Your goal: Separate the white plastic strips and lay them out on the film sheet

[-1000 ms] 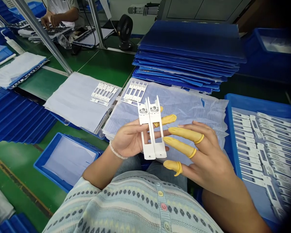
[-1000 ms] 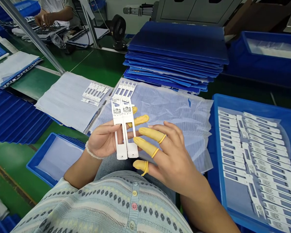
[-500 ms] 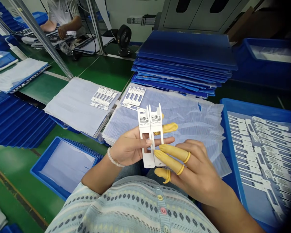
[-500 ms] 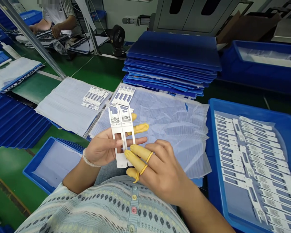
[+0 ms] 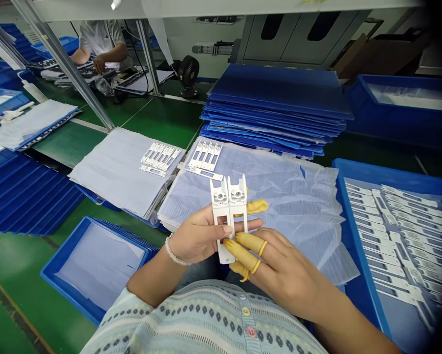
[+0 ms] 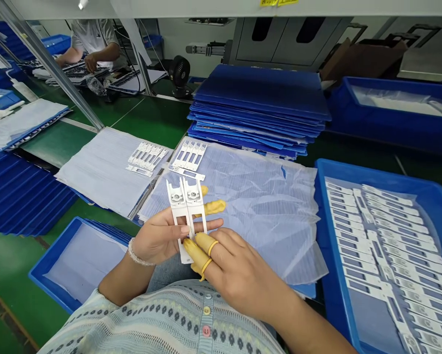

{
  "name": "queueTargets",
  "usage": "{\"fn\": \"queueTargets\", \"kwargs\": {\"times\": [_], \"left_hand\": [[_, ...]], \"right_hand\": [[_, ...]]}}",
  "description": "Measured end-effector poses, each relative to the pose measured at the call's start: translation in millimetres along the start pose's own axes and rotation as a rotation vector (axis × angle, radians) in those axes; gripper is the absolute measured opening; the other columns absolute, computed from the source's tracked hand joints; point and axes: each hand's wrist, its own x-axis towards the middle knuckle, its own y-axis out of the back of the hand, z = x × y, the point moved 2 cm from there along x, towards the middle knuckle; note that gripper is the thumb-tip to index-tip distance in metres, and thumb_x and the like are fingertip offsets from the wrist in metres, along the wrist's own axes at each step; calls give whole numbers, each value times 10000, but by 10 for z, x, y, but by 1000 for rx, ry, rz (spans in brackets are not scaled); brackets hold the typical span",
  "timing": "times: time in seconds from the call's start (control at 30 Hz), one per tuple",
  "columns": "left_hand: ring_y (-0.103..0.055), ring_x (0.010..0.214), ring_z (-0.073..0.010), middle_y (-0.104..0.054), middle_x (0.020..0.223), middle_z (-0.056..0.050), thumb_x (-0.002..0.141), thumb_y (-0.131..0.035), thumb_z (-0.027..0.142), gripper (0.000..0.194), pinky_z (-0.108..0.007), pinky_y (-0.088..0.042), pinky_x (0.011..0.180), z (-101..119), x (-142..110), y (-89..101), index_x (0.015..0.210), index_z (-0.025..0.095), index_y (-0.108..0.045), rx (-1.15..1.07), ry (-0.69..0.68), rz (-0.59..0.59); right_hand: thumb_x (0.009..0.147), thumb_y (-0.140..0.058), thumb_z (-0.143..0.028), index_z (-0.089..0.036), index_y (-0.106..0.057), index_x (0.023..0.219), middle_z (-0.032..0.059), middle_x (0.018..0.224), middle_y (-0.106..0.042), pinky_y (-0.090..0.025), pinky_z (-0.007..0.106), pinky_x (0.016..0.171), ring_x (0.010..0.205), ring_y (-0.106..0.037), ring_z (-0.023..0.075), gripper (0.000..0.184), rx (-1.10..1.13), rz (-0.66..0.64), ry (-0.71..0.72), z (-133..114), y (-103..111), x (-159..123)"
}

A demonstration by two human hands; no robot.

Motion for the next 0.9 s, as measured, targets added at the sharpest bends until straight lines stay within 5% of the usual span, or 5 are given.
{"fn": "queueTargets", "kwargs": {"times": [0.2, 0.33, 0.43, 0.53, 0.9], "left_hand": [[-551, 1203, -300, -612, 1271, -104, 806, -618, 184, 401, -436, -395, 1019, 43, 87, 309, 1205, 201, -582, -21, -92, 117], [-480, 1277, -256, -519, 1384, -89, 862, -550, 298, 504, -409, -364, 1049, -2, 148, 641, 1353, 252, -446, 1, -195, 329], [-458, 1297, -249, -476, 1422, -94, 831, -592, 299, 557, -396, -327, 1074, -232, 173, 863, 1363, 257, -432, 85, -116, 474], [-425, 1323, -258, -463, 1427, -106, 745, -673, 278, 591, -375, -280, 1100, -507, 191, 1018, 1307, 228, -496, 187, -124, 583], [-421, 1326, -280, -483, 1405, -120, 696, -705, 267, 543, -407, -260, 1113, -634, 204, 1149, 1221, 215, -577, 217, -180, 576]], "right_hand": [[927, -486, -156, -151, -609, 1132, 110, 1009, -619, -509, 355, 759, 897, -559, 212, 240, -10, -132, -78, 248, -227, 147], [857, -628, -228, -121, -599, 1183, 123, 1037, -595, -499, 361, 828, 967, -559, 230, 344, 91, -128, -268, 975, -504, 356], [814, -663, -174, -106, -633, 1129, 123, 1052, -601, -491, 325, 837, 937, -586, 210, 323, 130, -195, -599, 1631, -771, 531], [778, -693, -162, -99, -674, 1031, 116, 1003, -623, -487, 310, 817, 876, -604, 206, 261, 104, -233, -685, 2044, -1008, 682], [763, -708, -177, -128, -682, 1019, 109, 1033, -624, -470, 289, 815, 856, -611, 200, 261, 93, -285, -691, 2298, -1343, 685]]}}
